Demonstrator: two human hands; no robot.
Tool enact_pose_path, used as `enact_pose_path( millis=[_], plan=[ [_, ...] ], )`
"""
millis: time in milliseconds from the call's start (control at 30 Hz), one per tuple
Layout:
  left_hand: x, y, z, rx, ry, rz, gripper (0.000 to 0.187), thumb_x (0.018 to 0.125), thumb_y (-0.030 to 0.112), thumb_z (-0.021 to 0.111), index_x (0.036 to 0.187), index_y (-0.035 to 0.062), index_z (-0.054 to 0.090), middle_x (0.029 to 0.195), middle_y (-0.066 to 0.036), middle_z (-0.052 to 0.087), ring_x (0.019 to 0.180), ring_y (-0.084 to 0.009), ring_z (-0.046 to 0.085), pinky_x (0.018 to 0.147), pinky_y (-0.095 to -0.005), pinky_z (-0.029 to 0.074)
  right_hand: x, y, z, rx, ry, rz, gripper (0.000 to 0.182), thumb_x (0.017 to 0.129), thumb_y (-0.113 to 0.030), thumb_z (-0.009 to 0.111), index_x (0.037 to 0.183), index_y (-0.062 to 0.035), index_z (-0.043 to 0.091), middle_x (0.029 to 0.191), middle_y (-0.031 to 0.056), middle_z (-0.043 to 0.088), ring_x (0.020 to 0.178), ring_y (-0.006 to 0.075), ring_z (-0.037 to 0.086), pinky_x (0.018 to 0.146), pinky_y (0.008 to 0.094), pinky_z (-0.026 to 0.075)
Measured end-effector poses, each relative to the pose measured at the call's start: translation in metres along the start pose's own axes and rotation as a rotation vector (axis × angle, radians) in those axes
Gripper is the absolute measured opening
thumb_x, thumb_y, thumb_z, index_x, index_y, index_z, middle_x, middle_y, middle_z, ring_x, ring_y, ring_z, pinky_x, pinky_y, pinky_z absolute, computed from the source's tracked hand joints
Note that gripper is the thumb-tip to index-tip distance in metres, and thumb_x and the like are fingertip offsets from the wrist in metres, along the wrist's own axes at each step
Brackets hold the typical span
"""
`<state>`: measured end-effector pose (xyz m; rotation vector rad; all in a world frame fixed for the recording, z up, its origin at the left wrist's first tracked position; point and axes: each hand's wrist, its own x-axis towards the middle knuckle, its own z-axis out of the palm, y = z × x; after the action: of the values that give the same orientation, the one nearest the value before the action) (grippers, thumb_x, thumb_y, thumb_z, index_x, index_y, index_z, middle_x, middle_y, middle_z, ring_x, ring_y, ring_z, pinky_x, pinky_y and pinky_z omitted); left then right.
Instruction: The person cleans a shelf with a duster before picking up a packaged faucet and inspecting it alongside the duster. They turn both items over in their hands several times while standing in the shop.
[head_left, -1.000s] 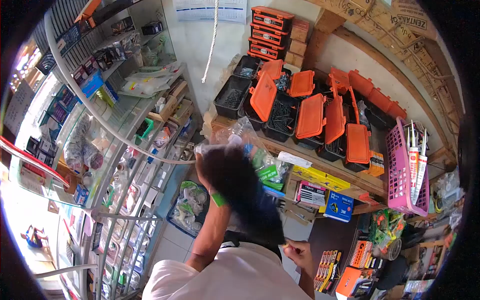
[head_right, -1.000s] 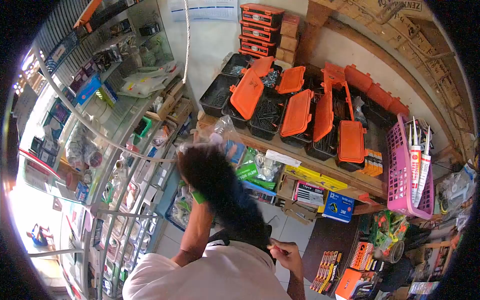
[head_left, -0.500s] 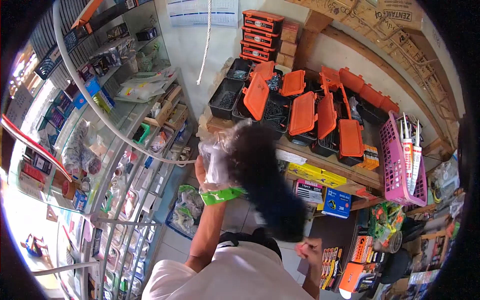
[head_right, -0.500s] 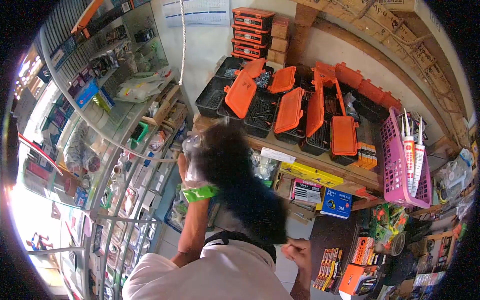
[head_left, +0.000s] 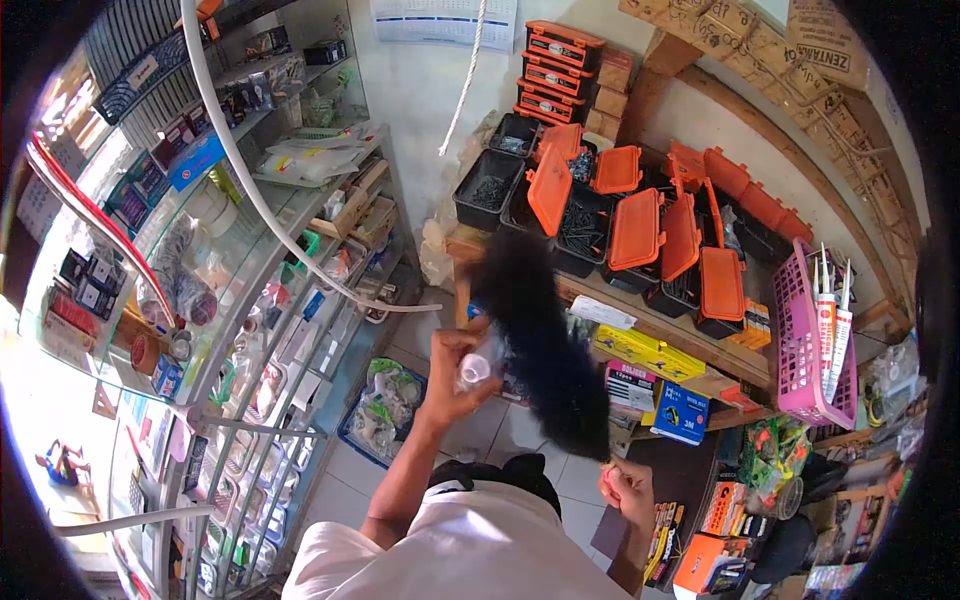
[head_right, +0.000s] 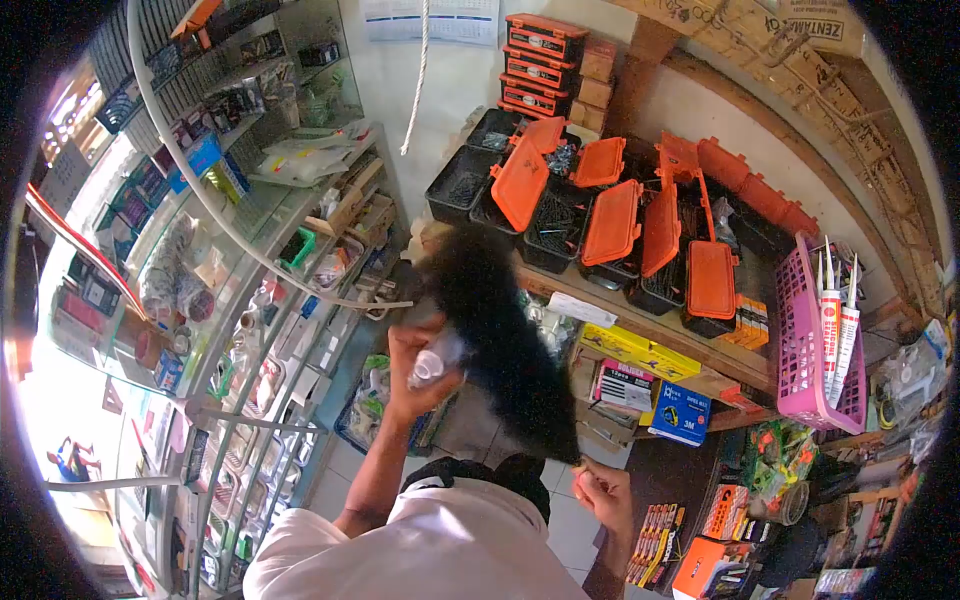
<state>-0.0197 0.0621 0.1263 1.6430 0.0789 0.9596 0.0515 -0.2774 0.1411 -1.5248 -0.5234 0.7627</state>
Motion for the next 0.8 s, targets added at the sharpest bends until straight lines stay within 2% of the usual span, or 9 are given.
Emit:
enact_pose_path(
  millis=[100, 133, 233, 300, 367, 500, 567, 700, 800],
  plan=[
    [0.012, 0.004, 0.004, -0.034, -0.051, 0.190, 0.053, 0.076, 0.000, 0.072, 0.113, 0.0067, 0.036, 0.126, -0.022, 0.054, 0.102, -0.0263, 0.053, 0.092, -0.0375, 0.040, -0.006, 0.000, -0.018, 0.061, -0.099, 0.055, 0.029, 0.095, -0.021, 0.058, 0.109, 0.0035, 0.064, 0.062, 0.0007, 0.053, 0.050, 0.0047, 0.041, 0.044, 0.0212, 0.031],
    [0.013, 0.008, 0.003, 0.393, -0.200, -0.039, 0.052, 0.074, -0.004, 0.071, 0.111, 0.0065, 0.036, 0.137, -0.023, 0.042, 0.122, -0.0318, 0.040, 0.102, -0.0406, 0.031, -0.010, -0.003, -0.022, 0.060, -0.159, 0.044, 0.028, 0.096, -0.020, 0.057, 0.108, 0.0038, 0.064, 0.062, 0.0005, 0.052, 0.050, 0.0045, 0.040, 0.044, 0.0213, 0.031],
    [0.013, 0.029, 0.001, 0.826, -0.307, -0.107, 0.048, 0.075, -0.005, 0.070, 0.110, 0.0054, 0.040, 0.142, -0.026, 0.041, 0.137, -0.0378, 0.034, 0.111, -0.0459, 0.027, -0.016, 0.000, -0.023, 0.085, -0.136, 0.019, 0.025, 0.096, -0.020, 0.056, 0.102, 0.0040, 0.064, 0.060, -0.0006, 0.049, 0.049, 0.0040, 0.039, 0.044, 0.0215, 0.029],
    [0.003, 0.013, -0.001, -0.147, -0.096, 0.154, 0.053, 0.073, 0.002, 0.073, 0.117, 0.0049, 0.043, 0.141, -0.026, 0.042, 0.132, -0.0359, 0.042, 0.109, -0.0454, 0.031, -0.013, 0.004, -0.026, 0.051, -0.026, 0.049, 0.031, 0.093, -0.023, 0.061, 0.111, 0.0017, 0.065, 0.060, 0.0040, 0.051, 0.046, 0.0051, 0.038, 0.042, 0.0223, 0.028],
    [-0.007, -0.006, -0.005, -0.116, -0.135, 0.206, 0.059, 0.069, 0.006, 0.077, 0.118, 0.0032, 0.044, 0.139, -0.024, 0.044, 0.128, -0.0354, 0.045, 0.109, -0.0439, 0.032, -0.014, 0.000, -0.030, 0.116, -0.046, 0.055, 0.029, 0.094, -0.021, 0.061, 0.112, 0.0014, 0.065, 0.061, 0.0040, 0.052, 0.047, 0.0051, 0.038, 0.042, 0.0223, 0.028],
    [-0.025, -0.009, -0.015, 0.075, -0.054, -0.091, 0.061, 0.064, 0.004, 0.079, 0.111, 0.0026, 0.041, 0.132, -0.023, 0.049, 0.126, -0.0368, 0.046, 0.108, -0.0424, 0.032, -0.012, -0.023, -0.024, 0.038, -0.165, 0.012, 0.025, 0.096, -0.022, 0.057, 0.097, 0.0021, 0.065, 0.060, 0.0014, 0.049, 0.049, 0.0037, 0.039, 0.042, 0.0215, 0.027],
    [-0.011, 0.002, -0.006, 0.066, -0.048, 0.099, 0.055, 0.067, 0.002, 0.076, 0.108, 0.0034, 0.039, 0.131, -0.027, 0.049, 0.126, -0.0364, 0.047, 0.108, -0.0433, 0.032, -0.004, -0.013, -0.028, 0.079, -0.086, 0.050, 0.026, 0.096, -0.018, 0.057, 0.113, 0.0007, 0.065, 0.064, -0.0023, 0.049, 0.054, 0.0038, 0.040, 0.046, 0.0208, 0.031],
    [0.020, 0.018, 0.015, -0.159, -0.027, 0.161, 0.049, 0.071, 0.000, 0.070, 0.104, 0.0061, 0.033, 0.134, -0.033, 0.046, 0.125, -0.0380, 0.049, 0.104, -0.0450, 0.036, 0.010, -0.035, -0.022, 0.107, -0.164, 0.178, 0.025, 0.097, -0.021, 0.057, 0.108, -0.0001, 0.066, 0.063, -0.0020, 0.049, 0.053, 0.0033, 0.040, 0.045, 0.0200, 0.029],
    [0.019, 0.021, 0.007, -0.097, 0.113, 0.146, 0.047, 0.072, 0.001, 0.069, 0.104, 0.0061, 0.034, 0.131, -0.030, 0.048, 0.123, -0.0360, 0.050, 0.102, -0.0441, 0.039, 0.023, -0.047, -0.032, 0.041, -0.050, 0.051, 0.030, 0.097, -0.027, 0.056, 0.107, 0.0000, 0.064, 0.063, -0.0009, 0.050, 0.048, 0.0031, 0.038, 0.042, 0.0200, 0.028]
  ],
)
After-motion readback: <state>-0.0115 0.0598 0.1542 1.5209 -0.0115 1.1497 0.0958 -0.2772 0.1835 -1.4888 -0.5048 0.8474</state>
